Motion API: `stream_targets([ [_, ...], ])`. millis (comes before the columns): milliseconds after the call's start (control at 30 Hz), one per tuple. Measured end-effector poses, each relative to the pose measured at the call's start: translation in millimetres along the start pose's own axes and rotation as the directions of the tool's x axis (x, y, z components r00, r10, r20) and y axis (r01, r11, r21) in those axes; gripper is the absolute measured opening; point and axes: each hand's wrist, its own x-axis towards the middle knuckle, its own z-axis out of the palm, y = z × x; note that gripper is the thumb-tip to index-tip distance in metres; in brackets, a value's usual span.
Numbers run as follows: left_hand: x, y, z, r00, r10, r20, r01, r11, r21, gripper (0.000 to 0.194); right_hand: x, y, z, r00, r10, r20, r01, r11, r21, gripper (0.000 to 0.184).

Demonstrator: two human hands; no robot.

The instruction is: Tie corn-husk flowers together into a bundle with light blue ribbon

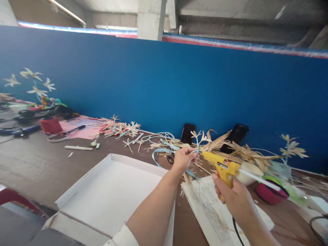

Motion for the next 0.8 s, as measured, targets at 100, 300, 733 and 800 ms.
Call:
stream_targets([
  [100,-0.9,1.8,0.8,1.0,-0.008,-0.013,0.008,1.0,-0.001,0.006,0.1,-0.3,0.5,1.0,0.004,0.007,-0.004,1.0,0.004,0.04],
  [300,0.6,1.3,0.8,1.0,0.001,-0.014,-0.001,1.0,-0.008,0.006,0.7,4.8,0.8,0.999,-0.036,0.018,0.037,0.999,-0.04,0.037],
  [733,0.5,1.7,1.2,1.0,-0.019,-0.015,0.019,1.0,-0.011,0.008,-1.3,-1.3,1.3,1.0,-0.008,0.011,0.008,1.0,0.004,0.038],
  [800,-0.2,2.7,1.8,1.0,-0.022,-0.019,0.022,1.0,-0.015,0.009,-0.4,1.2,0.5,1.0,0.002,0.022,-0.002,1.0,0.001,0.039],
])
